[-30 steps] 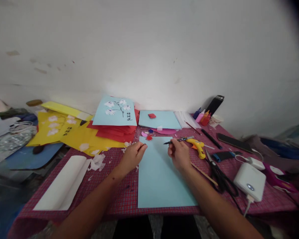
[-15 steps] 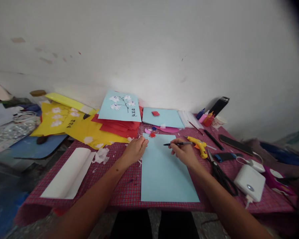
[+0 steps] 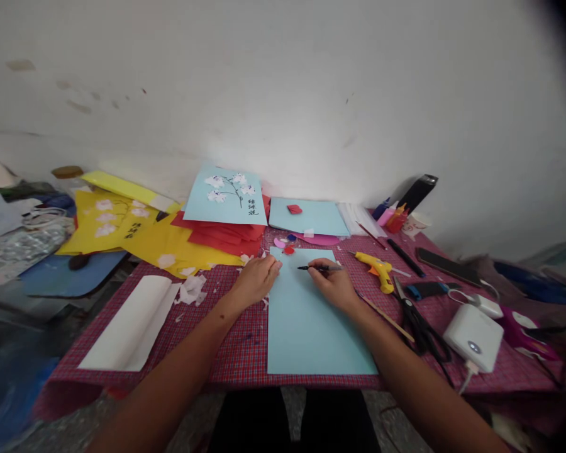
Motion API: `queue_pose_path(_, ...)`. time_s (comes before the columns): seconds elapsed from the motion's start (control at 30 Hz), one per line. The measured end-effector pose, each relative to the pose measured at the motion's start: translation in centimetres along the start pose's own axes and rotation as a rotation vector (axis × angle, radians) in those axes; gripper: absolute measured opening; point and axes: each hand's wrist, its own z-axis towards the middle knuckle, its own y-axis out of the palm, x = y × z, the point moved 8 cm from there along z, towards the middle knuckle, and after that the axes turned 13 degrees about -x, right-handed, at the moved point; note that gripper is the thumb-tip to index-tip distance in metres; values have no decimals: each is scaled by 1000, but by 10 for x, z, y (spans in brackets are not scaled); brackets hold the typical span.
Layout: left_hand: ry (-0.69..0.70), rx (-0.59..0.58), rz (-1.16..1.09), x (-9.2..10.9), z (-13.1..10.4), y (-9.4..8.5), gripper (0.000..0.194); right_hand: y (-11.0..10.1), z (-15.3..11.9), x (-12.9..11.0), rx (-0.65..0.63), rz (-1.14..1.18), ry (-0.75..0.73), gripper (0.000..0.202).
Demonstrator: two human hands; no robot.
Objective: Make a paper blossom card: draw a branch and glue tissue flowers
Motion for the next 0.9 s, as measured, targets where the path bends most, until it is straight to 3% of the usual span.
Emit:
queue_pose_path(0.4,0,-14,5,1,0,0,35,11,5,-2,-52,-88,-32,23)
queue_pose_path(0.67,-7,-39,-3,1,0,2,32,-9,-3,-7,-13,-186,89,18)
queue_pose_path(0.9,-15,-48,1,0,0,3,32,-23,-27,-10,-34,-227,155,12)
